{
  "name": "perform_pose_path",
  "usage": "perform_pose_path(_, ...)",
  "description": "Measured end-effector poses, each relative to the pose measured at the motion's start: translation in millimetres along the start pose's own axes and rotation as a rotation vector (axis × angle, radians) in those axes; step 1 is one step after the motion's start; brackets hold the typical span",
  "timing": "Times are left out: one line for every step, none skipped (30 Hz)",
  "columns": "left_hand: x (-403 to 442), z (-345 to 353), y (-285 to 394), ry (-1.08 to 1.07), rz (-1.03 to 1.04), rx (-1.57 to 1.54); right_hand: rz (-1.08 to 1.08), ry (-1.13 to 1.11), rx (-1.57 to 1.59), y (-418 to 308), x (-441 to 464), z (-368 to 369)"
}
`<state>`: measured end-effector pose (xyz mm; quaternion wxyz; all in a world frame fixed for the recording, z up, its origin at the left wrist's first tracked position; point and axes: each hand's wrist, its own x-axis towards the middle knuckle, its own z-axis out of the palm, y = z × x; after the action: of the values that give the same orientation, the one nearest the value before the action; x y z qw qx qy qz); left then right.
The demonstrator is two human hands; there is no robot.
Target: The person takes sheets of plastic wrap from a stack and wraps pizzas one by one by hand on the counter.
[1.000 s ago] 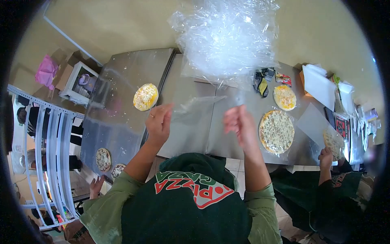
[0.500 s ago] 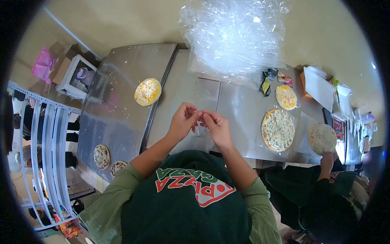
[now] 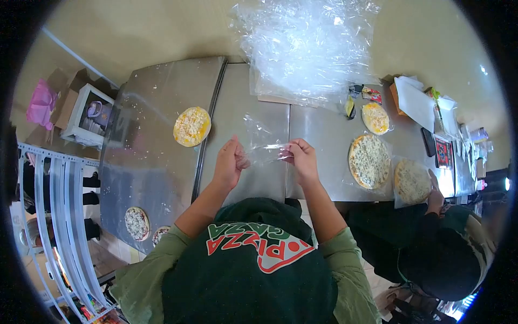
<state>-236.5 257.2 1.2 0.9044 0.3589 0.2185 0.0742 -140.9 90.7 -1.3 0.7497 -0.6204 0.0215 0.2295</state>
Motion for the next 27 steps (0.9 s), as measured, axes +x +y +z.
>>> perform_pose_path(1.7,2.9,-6.6,0.046,0.082,0.105,0.164,0.011,0.285,-10.0,-7.0,17.1)
perform_pose_path(2.5,7.1,-15.9,0.094,0.162,0.211,0.210,-0.100,0.357,-14.4,-22.4,34.1)
perform_pose_path(2.6,8.4,-21.5,0.142,0.241,0.317,0.258,-0.211,0.430,-15.7,-43.1,50.6)
perform_pose_path(-2.4,14.1,-13.7,0.189,0.135,0.191,0.306,-0.318,0.506,-14.3,-54.4,57.3)
perform_pose_path(-7.0,19.3,-1.5,0.234,0.030,0.067,0.282,-0.145,0.488,-8.4,-43.4,50.5)
perform_pose_path(-10.2,19.8,8.9,0.277,-0.078,-0.053,0.258,0.031,0.469,3.7,-21.5,33.6)
perform_pose_path(-9.2,7.4,16.6,0.223,-0.101,-0.083,0.230,0.204,0.444,17.0,-2.3,10.8)
perform_pose_path(-5.7,-10.4,25.0,0.170,-0.116,-0.121,0.228,0.268,0.412,29.5,14.5,-26.1)
perform_pose_path(-1.9,-24.5,25.6,0.124,-0.132,-0.160,0.231,0.332,0.379,41.1,27.7,-61.3)
perform_pose_path(5.2,-36.1,16.9,0.195,-0.130,-0.131,0.239,0.285,0.315,49.6,32.6,-80.0)
perform_pose_path(15.3,-50.0,5.0,0.264,-0.130,-0.095,0.247,0.241,0.259,58.6,34.3,-91.6)
perform_pose_path(24.3,-61.2,-7.1,0.326,-0.129,-0.055,0.087,0.328,-0.060,68.3,36.8,-98.0)
perform_pose_path(27.1,-68.6,-19.8,0.347,-0.083,0.128,-0.076,0.407,-0.382,74.5,39.9,-103.8)
perform_pose_path(27.2,-75.7,-33.8,0.366,-0.032,0.308,-0.242,0.476,-0.709,78.2,43.0,-112.0)
perform_pose_path(29.9,-82.8,-46.9,0.386,0.022,0.485,-0.243,0.459,-0.804,78.0,43.6,-122.9)
perform_pose_path(34.5,-97.3,-56.9,0.404,0.029,0.609,-0.238,0.439,-0.895,79.4,40.8,-135.1)
perform_pose_path(37.6,-115.9,-64.1,0.421,0.032,0.736,-0.228,0.417,-0.985,83.1,37.4,-143.4)
perform_pose_path(36.0,-115.4,-63.4,0.436,0.035,0.862,-0.210,0.425,-1.017,83.4,34.6,-145.9)
perform_pose_path(35.5,-112.2,-66.0,0.513,0.276,1.104,-0.193,0.432,-1.050,82.5,33.0,-149.3)
perform_pose_path(36.1,-108.6,-68.7,0.583,0.528,1.337,-0.179,0.438,-1.083,81.3,31.9,-152.2)
perform_pose_path(34.3,-96.0,-65.9,0.644,0.793,1.562,-0.181,0.432,-1.090,80.0,30.1,-152.9)
perform_pose_path(29.7,-77.4,-60.1,0.481,0.823,1.646,-0.184,0.424,-1.096,79.4,28.0,-152.2)
perform_pose_path(27.0,-61.5,-59.4,0.316,0.847,1.723,-0.188,0.414,-1.102,80.1,27.3,-152.6)
perform_pose_path(31.4,-57.6,-71.3,0.010,0.862,1.744,-0.193,0.394,-1.089,81.8,28.0,-154.9)
perform_pose_path(39.4,-55.6,-86.9,-0.294,0.865,1.741,-0.201,0.372,-1.076,83.2,29.7,-157.6)
perform_pose_path(51.8,-54.0,-107.1,-0.397,0.664,1.718,-0.210,0.351,-1.063,83.9,31.5,-160.2)
perform_pose_path(58.1,-44.9,-116.7,-0.496,0.464,1.679,-0.212,0.337,-1.086,81.5,31.8,-163.1)
